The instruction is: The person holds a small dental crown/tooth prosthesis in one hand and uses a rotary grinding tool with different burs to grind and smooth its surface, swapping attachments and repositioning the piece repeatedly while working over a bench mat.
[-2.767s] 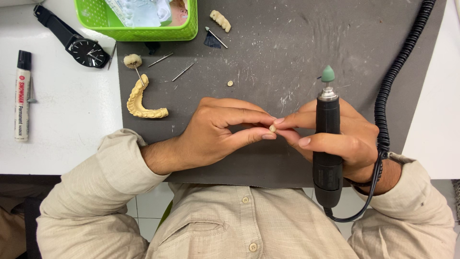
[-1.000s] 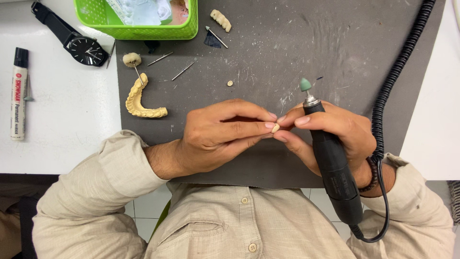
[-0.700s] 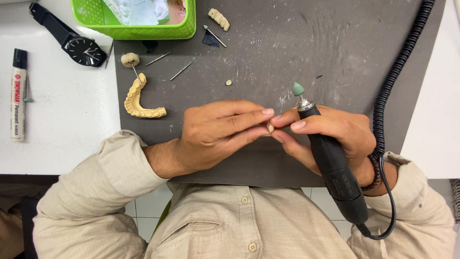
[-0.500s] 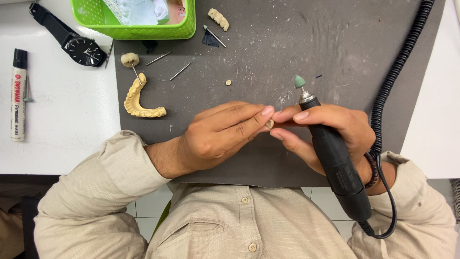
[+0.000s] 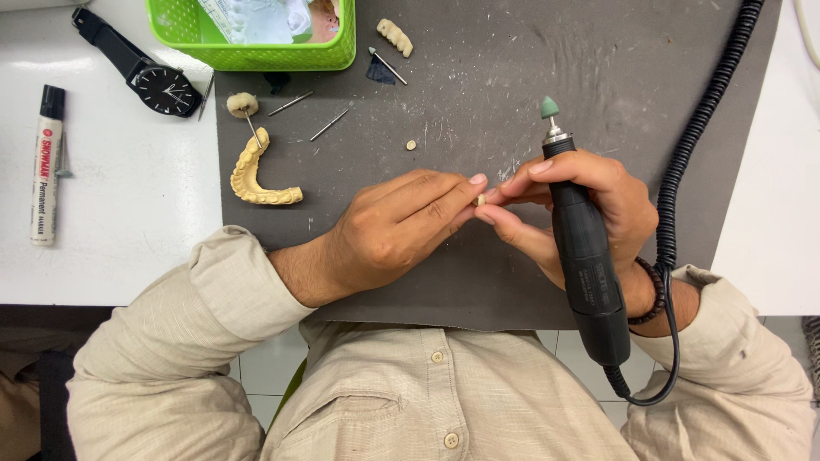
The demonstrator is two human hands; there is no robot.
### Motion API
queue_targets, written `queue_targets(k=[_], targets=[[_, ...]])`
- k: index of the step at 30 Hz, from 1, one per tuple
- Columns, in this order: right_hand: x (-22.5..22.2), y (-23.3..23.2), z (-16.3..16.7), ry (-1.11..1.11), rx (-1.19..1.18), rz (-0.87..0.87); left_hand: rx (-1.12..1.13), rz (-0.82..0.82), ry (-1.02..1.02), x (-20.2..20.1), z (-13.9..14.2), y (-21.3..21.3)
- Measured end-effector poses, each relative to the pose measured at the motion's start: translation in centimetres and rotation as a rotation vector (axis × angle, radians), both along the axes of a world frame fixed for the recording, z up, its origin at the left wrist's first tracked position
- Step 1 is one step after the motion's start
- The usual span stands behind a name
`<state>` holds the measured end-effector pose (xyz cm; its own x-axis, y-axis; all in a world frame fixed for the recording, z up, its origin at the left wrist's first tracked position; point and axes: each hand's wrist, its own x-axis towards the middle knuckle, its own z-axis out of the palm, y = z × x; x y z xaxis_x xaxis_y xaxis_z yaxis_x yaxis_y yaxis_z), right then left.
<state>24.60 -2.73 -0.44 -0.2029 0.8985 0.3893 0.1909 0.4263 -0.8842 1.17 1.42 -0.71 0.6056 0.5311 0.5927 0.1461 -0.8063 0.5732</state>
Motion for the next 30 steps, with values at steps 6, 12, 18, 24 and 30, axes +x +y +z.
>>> queue_targets(k=[6, 12, 18, 24, 30], targets=[[0.2, 0.2, 0.1, -0.013, 0.007, 0.028, -0.063, -0.013, -0.037, 0.0, -0.3, 0.0], [0.4, 0.3, 1.1, 0.361, -0.131, 0.173, -0.408, -0.093, -0.15, 0.2, -0.4, 0.0], [2.8, 0.6, 3.3, 0.062, -0.052, 0.142, -0.63, -0.233, -0.186, -0.3, -0.4, 0.3], [2.3, 0.3, 3.9, -0.064, 0.066, 0.204, -0.596, -0.263, -0.189, -0.2, -0.5, 0.1], [1.4, -0.2, 4.2, -0.089, 0.021, 0.162, -0.486, -0.206, -0.136, -0.2, -0.3, 0.1]])
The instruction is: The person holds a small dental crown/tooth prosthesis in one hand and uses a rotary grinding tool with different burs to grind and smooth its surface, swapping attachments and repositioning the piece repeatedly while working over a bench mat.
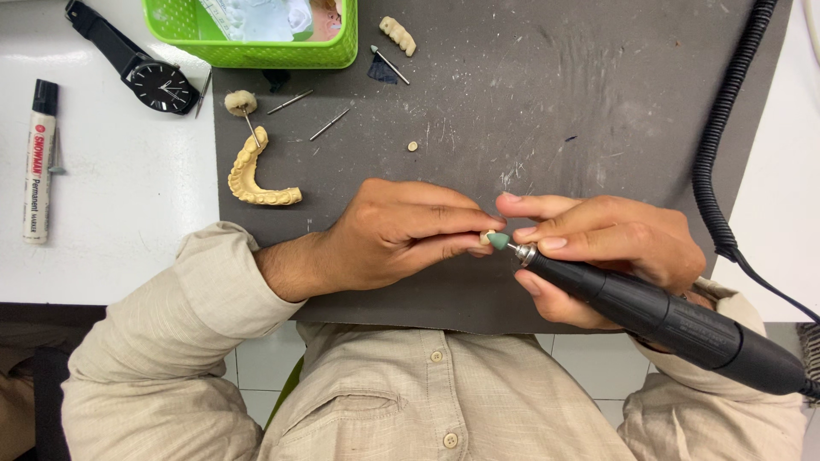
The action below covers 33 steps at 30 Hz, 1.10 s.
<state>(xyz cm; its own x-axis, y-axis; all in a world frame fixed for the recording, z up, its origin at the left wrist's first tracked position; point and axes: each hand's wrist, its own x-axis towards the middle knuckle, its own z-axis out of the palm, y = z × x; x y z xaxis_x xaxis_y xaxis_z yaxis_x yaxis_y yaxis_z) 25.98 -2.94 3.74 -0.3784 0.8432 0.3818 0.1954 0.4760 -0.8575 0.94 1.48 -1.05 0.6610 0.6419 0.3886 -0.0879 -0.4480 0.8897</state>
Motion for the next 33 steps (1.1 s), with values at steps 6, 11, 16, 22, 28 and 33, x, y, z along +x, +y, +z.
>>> queue_targets(k=[6, 11, 16, 22, 28, 33], targets=[[0.21, -0.45, -0.22, -0.016, -0.052, 0.029, 0.01, 0.001, 0.001, 0.02, 0.28, 0.15], [0.22, -0.34, -0.25, -0.047, 0.003, 0.034, -0.005, -0.014, 0.014, -0.18, 0.42, 0.17], [-0.15, -0.09, -0.33, -0.01, 0.033, 0.046, -0.013, -0.012, 0.011, -0.2, 0.38, 0.11], [-0.56, 0.25, -0.45, 0.027, 0.07, 0.026, -0.009, -0.005, -0.01, -0.02, 0.27, 0.04], [-0.41, 0.15, -0.43, -0.003, 0.092, 0.051, -0.052, -0.022, -0.01, -0.12, 0.28, -0.03], [-0.6, 0.22, -0.77, 0.007, 0.127, 0.028, -0.078, -0.036, -0.041, -0.14, 0.26, -0.02]])
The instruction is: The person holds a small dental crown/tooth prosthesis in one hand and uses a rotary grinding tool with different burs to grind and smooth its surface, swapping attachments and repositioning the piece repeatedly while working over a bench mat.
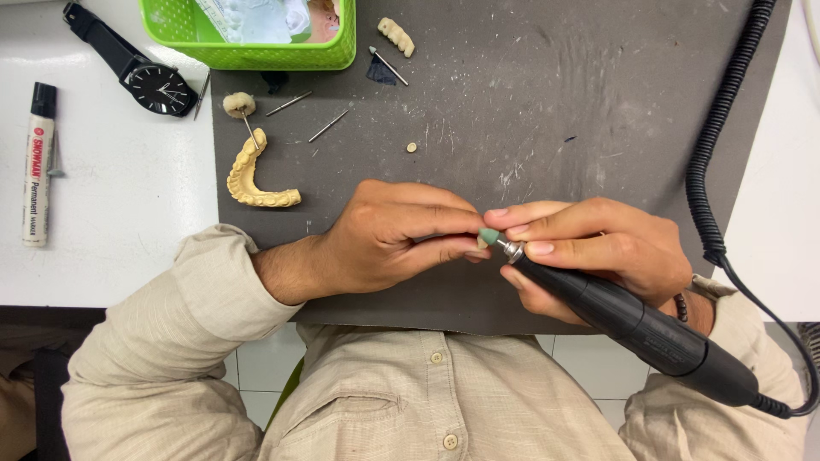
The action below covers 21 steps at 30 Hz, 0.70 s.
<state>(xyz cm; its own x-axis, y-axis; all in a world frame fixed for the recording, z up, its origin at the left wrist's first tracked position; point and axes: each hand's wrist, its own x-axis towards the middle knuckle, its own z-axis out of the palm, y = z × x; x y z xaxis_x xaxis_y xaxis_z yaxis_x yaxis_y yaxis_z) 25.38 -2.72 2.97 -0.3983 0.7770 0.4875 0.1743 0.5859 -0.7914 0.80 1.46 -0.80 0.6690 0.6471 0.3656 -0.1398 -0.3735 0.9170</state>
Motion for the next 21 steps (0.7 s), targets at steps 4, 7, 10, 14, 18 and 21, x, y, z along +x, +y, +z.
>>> queue_targets(k=[4, 7, 10, 14, 18, 21], targets=[[0.17, 0.06, 0.18, 0.013, -0.035, -0.008, -0.023, -0.014, -0.012, 0.01, 0.02, 0.01], [0.34, 0.06, 0.47, -0.004, -0.049, 0.03, -0.032, -0.014, -0.003, -0.06, 0.09, -0.03], [0.17, 0.1, 0.5, -0.008, -0.037, 0.046, -0.011, -0.004, 0.005, -0.04, 0.09, 0.07], [-0.25, 0.13, 0.35, 0.013, -0.001, -0.04, -0.034, -0.015, -0.012, 0.02, 0.05, 0.01], [0.09, 0.08, 0.57, -0.016, -0.038, 0.021, -0.004, -0.001, -0.004, -0.04, -0.03, 0.06], [0.04, 0.08, 0.34, -0.018, -0.004, -0.005, -0.008, -0.007, -0.005, -0.07, -0.07, 0.01]])
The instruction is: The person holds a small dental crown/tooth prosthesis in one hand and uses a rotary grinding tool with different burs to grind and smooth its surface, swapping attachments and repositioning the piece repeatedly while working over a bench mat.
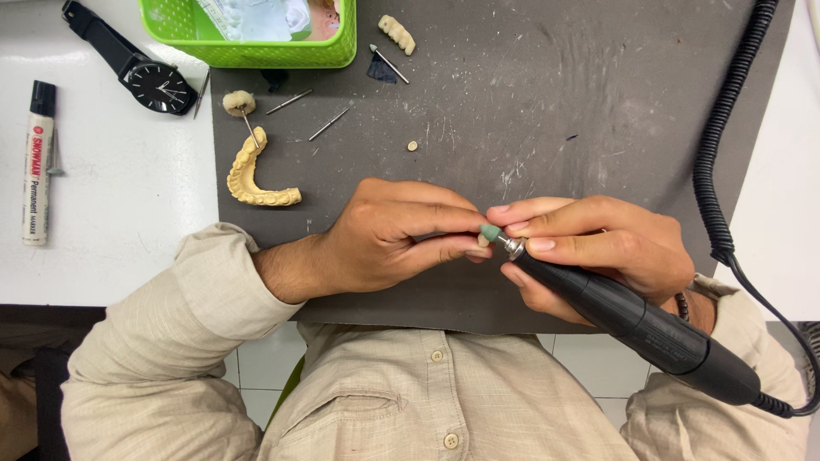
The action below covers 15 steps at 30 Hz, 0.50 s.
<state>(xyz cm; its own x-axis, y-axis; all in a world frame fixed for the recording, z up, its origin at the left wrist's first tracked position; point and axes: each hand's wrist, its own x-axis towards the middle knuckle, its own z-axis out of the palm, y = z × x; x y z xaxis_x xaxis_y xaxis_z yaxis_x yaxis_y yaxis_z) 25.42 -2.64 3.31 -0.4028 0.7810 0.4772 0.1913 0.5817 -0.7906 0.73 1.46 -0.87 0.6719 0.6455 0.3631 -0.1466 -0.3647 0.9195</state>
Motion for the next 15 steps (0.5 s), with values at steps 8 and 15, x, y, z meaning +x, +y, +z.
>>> queue_targets(k=[8, 15], targets=[[-0.07, -0.02, -0.22, 0.028, 0.012, -0.02, 0.03, 0.044, -0.007, 0.11, 0.09, 0.0], [0.22, -0.03, 0.2, 0.01, -0.02, -0.02, -0.024, 0.009, -0.015, 0.03, 0.24, -0.01]])
